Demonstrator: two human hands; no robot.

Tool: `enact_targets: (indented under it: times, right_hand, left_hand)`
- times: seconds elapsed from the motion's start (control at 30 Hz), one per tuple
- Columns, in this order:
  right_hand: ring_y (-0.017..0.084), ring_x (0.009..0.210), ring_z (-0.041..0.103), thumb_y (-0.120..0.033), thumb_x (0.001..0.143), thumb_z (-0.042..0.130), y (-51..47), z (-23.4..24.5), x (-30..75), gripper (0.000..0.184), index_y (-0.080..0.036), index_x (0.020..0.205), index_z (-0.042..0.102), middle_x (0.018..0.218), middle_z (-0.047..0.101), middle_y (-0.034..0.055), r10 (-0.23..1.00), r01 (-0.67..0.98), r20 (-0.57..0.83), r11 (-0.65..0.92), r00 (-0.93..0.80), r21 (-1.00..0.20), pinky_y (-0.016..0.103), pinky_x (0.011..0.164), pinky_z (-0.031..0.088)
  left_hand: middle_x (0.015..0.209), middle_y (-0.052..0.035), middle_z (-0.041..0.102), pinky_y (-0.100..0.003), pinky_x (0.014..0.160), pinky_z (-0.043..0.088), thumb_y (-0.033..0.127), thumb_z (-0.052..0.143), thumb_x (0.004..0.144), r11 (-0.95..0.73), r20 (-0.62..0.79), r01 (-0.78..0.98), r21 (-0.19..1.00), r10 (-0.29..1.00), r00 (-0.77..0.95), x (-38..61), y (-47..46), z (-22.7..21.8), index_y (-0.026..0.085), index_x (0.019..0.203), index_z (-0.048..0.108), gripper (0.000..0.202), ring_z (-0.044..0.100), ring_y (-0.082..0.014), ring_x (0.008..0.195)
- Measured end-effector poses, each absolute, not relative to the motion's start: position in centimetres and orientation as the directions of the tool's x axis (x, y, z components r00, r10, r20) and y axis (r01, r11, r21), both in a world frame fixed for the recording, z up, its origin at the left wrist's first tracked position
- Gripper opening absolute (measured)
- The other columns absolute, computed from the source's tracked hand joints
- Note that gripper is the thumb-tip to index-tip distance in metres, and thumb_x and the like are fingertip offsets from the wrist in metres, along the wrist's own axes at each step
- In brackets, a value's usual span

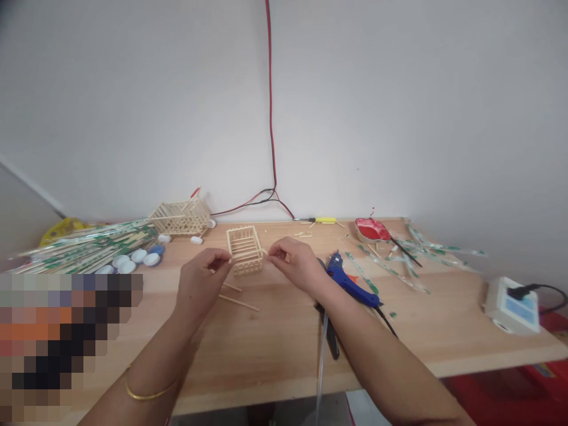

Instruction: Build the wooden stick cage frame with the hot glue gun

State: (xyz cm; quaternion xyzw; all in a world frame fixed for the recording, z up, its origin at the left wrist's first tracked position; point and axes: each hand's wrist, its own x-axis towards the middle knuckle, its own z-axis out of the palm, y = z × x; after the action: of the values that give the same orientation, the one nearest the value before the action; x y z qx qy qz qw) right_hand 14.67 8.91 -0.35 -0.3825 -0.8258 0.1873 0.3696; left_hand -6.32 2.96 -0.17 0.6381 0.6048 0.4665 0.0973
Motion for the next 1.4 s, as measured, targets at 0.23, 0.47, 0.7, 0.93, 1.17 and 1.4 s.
enact_targets:
  times: [0.23,0.47,0.7,0.93,1.17,1.4]
  right_hand:
    - [0.013,0.065,0.053,-0.024,0.08,0.061,8.74,-0.22,14.56,0.009,-0.019,0.072,0.059,0.068,0.06,0.0001,0.771,0.485,0.469,0.636,-0.43,-0.601,0.024,0.061,0.041]
    - [0.012,0.065,0.054,-0.022,0.079,0.062,8.8,-0.3,14.52,0.007,-0.02,0.073,0.06,0.069,0.06,-0.0004,0.774,0.483,0.466,0.633,-0.429,-0.606,0.024,0.062,0.041]
    - [0.012,0.064,0.054,-0.026,0.078,0.064,8.54,0.2,14.41,0.01,-0.019,0.072,0.059,0.069,0.06,-0.0005,0.784,0.484,0.452,0.619,-0.425,-0.619,0.024,0.061,0.042]
    - [0.012,0.064,0.054,-0.026,0.078,0.064,8.66,-0.07,14.5,0.009,-0.02,0.073,0.06,0.07,0.06,-0.0006,0.781,0.481,0.453,0.623,-0.43,-0.617,0.024,0.062,0.042]
    - [0.012,0.064,0.055,-0.028,0.079,0.063,8.63,0.02,14.5,0.011,-0.02,0.073,0.06,0.07,0.061,-0.0001,0.779,0.487,0.453,0.626,-0.433,-0.609,0.024,0.062,0.042]
    - [0.013,0.064,0.055,-0.028,0.079,0.063,8.67,-0.03,14.65,0.01,-0.02,0.074,0.06,0.07,0.061,0.0004,0.779,0.488,0.452,0.625,-0.435,-0.609,0.025,0.062,0.043]
  left_hand:
    - [0.071,0.0012,0.064,-0.022,0.062,0.043,0.011,0.059,0.072,-0.251,0.483,0.687,0.682,0.86,-0.164,-6.36,2.98,-0.31,0.017,0.074,0.064,0.008,0.057,-0.0106,0.063]
    - [0.071,0.0012,0.064,-0.022,0.062,0.043,0.012,0.06,0.072,-0.249,0.476,0.677,0.692,0.863,-0.17,-6.25,2.95,-0.27,0.017,0.074,0.064,0.007,0.056,-0.0103,0.063]
    - [0.071,0.0013,0.064,-0.022,0.061,0.043,0.01,0.06,0.072,-0.246,0.476,0.68,0.69,0.863,-0.171,-6.24,2.94,-0.13,0.017,0.073,0.063,0.008,0.056,-0.01,0.063]
    - [0.072,0.0009,0.064,-0.022,0.062,0.043,0.012,0.06,0.072,-0.224,0.455,0.678,0.7,0.872,-0.181,-6.19,2.95,-0.14,0.017,0.074,0.064,0.007,0.056,-0.0103,0.063]
    - [0.072,0.0009,0.064,-0.022,0.062,0.043,0.014,0.06,0.073,-0.218,0.452,0.683,0.697,0.873,-0.183,-6.27,2.91,-0.23,0.017,0.075,0.063,0.005,0.056,-0.0106,0.064]
    - [0.073,0.0006,0.063,-0.023,0.063,0.044,0.015,0.06,0.072,-0.212,0.446,0.683,0.699,0.876,-0.185,-6.24,2.9,-0.14,0.018,0.078,0.062,0.006,0.057,-0.0114,0.065]
